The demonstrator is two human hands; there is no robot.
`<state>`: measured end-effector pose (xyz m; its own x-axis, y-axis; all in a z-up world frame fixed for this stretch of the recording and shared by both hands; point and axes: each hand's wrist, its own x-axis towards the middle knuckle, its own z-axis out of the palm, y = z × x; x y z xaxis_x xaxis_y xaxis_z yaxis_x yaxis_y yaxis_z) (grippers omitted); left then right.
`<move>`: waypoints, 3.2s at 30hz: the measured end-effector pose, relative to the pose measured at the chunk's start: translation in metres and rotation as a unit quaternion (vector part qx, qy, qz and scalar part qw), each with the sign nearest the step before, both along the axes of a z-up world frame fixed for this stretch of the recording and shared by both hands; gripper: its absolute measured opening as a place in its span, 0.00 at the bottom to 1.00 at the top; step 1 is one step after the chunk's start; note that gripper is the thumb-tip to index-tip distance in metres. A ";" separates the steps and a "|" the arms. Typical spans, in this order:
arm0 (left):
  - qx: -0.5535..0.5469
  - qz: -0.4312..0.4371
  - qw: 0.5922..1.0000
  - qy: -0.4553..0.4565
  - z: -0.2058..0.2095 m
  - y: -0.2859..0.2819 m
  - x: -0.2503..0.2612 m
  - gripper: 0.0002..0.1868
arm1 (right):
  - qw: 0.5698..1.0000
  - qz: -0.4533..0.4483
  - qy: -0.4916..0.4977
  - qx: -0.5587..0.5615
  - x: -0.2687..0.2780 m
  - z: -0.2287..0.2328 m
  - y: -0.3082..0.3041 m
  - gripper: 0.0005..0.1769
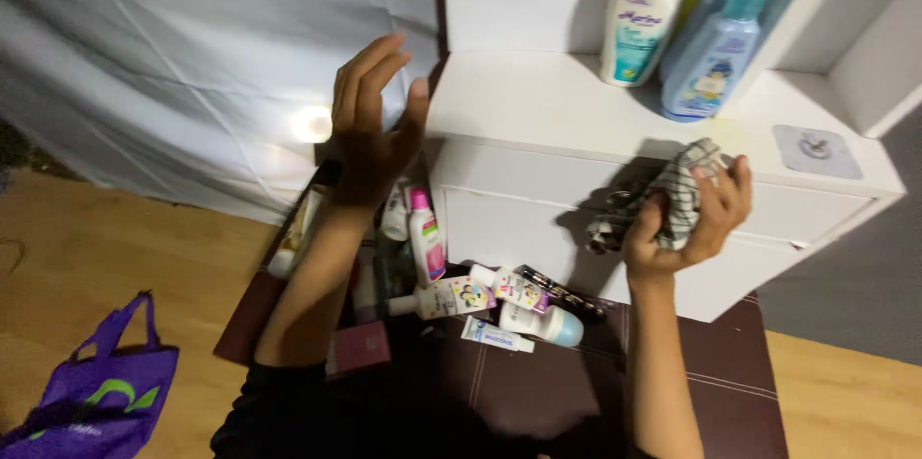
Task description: Cleaning various cosmetic bottles with a cloth and organizing them onto a white drawer unit.
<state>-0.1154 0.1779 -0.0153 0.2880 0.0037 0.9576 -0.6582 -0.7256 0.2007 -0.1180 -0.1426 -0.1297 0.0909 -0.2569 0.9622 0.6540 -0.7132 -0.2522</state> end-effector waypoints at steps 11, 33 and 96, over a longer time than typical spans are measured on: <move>0.019 0.003 0.974 0.226 -0.144 0.114 0.078 0.07 | 1.000 0.010 -0.022 -0.011 0.010 -0.011 -0.007 0.26; 0.045 -0.080 0.881 0.463 -0.206 0.256 0.041 0.18 | 0.999 0.034 -0.031 -0.016 0.019 -0.030 -0.017 0.30; 0.327 0.012 0.792 0.516 -0.224 0.191 0.117 0.24 | 0.998 0.052 -0.037 -0.023 0.006 -0.003 -0.001 0.29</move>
<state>0.0017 0.3687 -0.2395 0.9255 -0.3787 0.0119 -0.3732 -0.9060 0.1998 -0.1123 -0.1433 -0.1330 0.0440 -0.2057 0.9776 0.7411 -0.6496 -0.1700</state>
